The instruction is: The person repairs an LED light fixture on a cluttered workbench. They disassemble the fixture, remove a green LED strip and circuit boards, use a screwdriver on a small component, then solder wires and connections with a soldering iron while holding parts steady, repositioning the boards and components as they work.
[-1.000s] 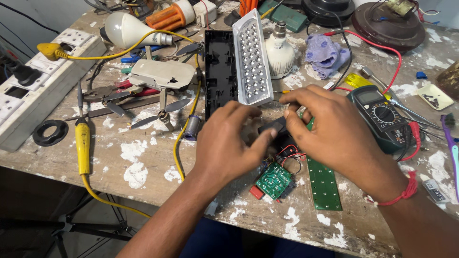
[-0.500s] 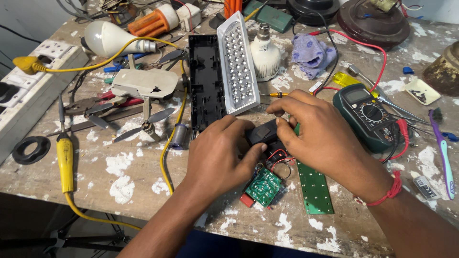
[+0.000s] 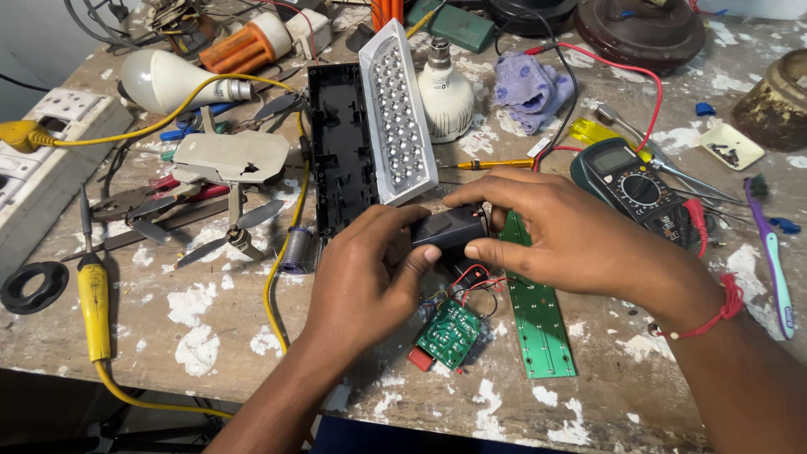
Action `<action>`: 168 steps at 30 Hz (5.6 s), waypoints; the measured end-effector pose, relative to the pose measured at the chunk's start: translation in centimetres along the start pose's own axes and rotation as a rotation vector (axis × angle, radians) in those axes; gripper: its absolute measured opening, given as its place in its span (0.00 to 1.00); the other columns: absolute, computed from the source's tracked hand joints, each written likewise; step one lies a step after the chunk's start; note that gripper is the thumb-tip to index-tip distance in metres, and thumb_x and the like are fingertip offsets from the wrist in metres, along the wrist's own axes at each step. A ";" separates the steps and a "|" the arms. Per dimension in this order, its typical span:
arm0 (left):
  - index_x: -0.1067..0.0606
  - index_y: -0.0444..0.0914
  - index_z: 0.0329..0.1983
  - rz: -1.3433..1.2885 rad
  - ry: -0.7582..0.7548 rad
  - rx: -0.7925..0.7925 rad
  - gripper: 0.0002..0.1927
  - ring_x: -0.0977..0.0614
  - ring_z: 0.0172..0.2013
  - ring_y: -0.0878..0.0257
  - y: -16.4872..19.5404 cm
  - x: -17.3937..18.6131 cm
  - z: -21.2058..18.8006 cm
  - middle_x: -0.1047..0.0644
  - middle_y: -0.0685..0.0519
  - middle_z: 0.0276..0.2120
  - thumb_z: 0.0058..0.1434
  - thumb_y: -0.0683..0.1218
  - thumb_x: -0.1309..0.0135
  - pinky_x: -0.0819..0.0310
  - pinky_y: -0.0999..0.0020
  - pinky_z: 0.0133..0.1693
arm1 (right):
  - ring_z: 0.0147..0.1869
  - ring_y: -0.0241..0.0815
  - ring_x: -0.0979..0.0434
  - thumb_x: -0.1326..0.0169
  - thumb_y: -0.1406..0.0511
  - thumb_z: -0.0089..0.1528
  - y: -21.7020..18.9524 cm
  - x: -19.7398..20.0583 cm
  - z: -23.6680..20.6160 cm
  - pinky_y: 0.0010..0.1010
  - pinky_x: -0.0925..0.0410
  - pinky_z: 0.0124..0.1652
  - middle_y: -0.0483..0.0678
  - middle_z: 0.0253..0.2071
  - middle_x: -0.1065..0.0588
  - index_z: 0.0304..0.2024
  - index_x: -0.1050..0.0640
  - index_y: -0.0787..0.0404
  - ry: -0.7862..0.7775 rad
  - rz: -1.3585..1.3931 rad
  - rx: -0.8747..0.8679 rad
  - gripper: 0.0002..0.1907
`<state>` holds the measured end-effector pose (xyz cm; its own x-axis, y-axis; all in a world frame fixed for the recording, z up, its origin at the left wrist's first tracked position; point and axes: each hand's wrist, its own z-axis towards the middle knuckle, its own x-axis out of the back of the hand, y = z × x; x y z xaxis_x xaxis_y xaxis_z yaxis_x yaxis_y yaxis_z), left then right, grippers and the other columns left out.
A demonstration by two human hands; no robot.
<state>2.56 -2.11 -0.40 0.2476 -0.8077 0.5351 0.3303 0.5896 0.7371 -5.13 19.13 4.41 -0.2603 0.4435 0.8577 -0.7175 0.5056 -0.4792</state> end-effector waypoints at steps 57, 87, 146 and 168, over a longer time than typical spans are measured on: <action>0.26 0.37 0.51 0.033 -0.130 -0.063 0.21 0.16 0.43 0.46 -0.2 0.1 -0.3 0.20 0.44 0.42 0.54 0.39 0.38 0.24 0.55 0.42 | 0.52 0.44 0.23 0.42 0.69 0.57 3.8 -2.3 0.9 0.36 0.31 0.52 0.46 0.44 0.23 0.58 0.22 0.48 -0.120 0.084 -0.040 0.25; 0.25 0.34 0.50 -0.021 -0.066 -0.016 0.23 0.13 0.37 0.54 0.6 0.3 -0.3 0.20 0.45 0.40 0.51 0.43 0.36 0.19 0.63 0.38 | 0.53 0.42 0.23 0.39 0.68 0.55 4.5 -1.3 0.7 0.36 0.32 0.53 0.45 0.42 0.23 0.45 0.14 0.50 -0.029 -0.019 0.006 0.15; 0.21 0.30 0.39 -0.492 0.294 0.422 0.13 0.24 0.25 0.73 -1.5 11.3 -6.4 0.20 0.54 0.25 0.54 0.40 0.33 0.31 0.77 0.26 | 0.38 0.24 0.26 0.44 0.59 0.66 -13.1 -9.2 6.3 0.23 0.30 0.38 0.40 0.32 0.18 0.41 0.16 0.67 0.149 0.711 -0.066 0.16; 0.20 0.37 0.50 -0.002 0.313 0.450 0.17 0.17 0.26 0.66 -0.2 8.4 -4.6 0.16 0.52 0.32 0.58 0.46 0.37 0.24 0.69 0.29 | 0.34 0.32 0.23 0.49 0.59 0.67 -7.6 -7.5 4.9 0.25 0.28 0.38 0.44 0.32 0.22 0.42 0.18 0.68 0.315 1.097 -0.366 0.17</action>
<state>8.77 -8.99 2.12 0.5295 -0.7278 0.4359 -0.0744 0.4720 0.8785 -0.89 8.33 2.55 -0.4121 0.9057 -0.1000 0.0275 -0.0973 -0.9949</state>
